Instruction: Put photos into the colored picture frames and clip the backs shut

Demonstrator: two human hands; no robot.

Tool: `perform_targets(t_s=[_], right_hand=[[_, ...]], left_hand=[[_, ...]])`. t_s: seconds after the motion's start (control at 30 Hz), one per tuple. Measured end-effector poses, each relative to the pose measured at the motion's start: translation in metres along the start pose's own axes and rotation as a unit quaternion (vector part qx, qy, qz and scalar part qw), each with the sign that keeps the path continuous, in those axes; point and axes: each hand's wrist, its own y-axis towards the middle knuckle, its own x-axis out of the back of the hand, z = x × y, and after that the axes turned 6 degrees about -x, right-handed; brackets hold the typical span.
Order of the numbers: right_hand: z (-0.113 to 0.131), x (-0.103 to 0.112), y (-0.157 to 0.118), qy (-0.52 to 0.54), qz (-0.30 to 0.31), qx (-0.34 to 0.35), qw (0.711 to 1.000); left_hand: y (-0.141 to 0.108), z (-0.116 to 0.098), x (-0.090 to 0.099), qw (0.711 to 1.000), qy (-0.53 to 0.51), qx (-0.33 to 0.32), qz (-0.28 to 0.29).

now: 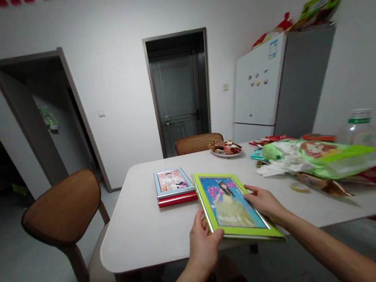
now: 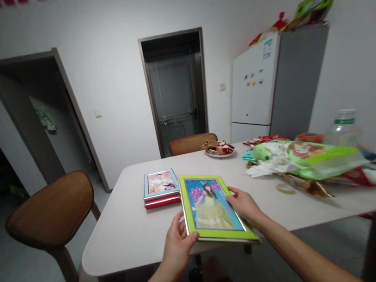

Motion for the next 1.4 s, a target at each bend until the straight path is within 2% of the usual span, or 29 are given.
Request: perform_targets(t_s=[0.1,0.2,0.43,0.53,0.63,0.8,0.9,1.07,1.2,1.3,1.4], right_hand=[[-0.010,0.011,0.029,-0.157,-0.021,0.007,0.987],[-0.014,0.011,0.046,-0.209,-0.042,0.003,0.977],[-0.007,0.004,0.049,-0.286,-0.069,0.040,0.955],[0.004,-0.010,0.044,-0.310,-0.071,0.080,0.945],[0.028,-0.046,0.036,-0.321,-0.050,0.158,0.932],[0.075,-0.127,0.012,-0.322,0.022,0.273,0.906],[0.094,-0.154,0.000,-0.324,0.052,0.325,0.887],[0.103,-0.159,-0.016,-0.337,0.085,0.395,0.850],[0.097,-0.151,-0.048,-0.329,0.114,0.441,0.827],[0.090,-0.141,-0.080,-0.260,0.136,0.466,0.835],[0.089,-0.125,-0.104,-0.129,0.181,0.440,0.870]], left_hand=[[0.011,0.030,-0.010,0.985,0.169,0.033,0.015],[0.021,0.042,-0.015,0.962,0.268,0.044,0.016],[0.031,0.037,-0.006,0.934,0.355,0.028,0.014],[0.028,0.035,0.005,0.934,0.356,0.029,0.013],[0.027,0.035,0.023,0.941,0.338,0.035,-0.006],[0.033,0.037,0.060,0.958,0.275,0.047,-0.063],[0.035,0.037,0.078,0.969,0.217,0.055,-0.104],[0.035,0.035,0.096,0.979,0.079,0.081,-0.168],[0.035,0.027,0.096,0.980,-0.039,0.052,-0.190],[0.029,0.014,0.088,0.971,-0.099,-0.012,-0.215],[0.014,-0.005,0.080,0.963,-0.112,-0.063,-0.238]])
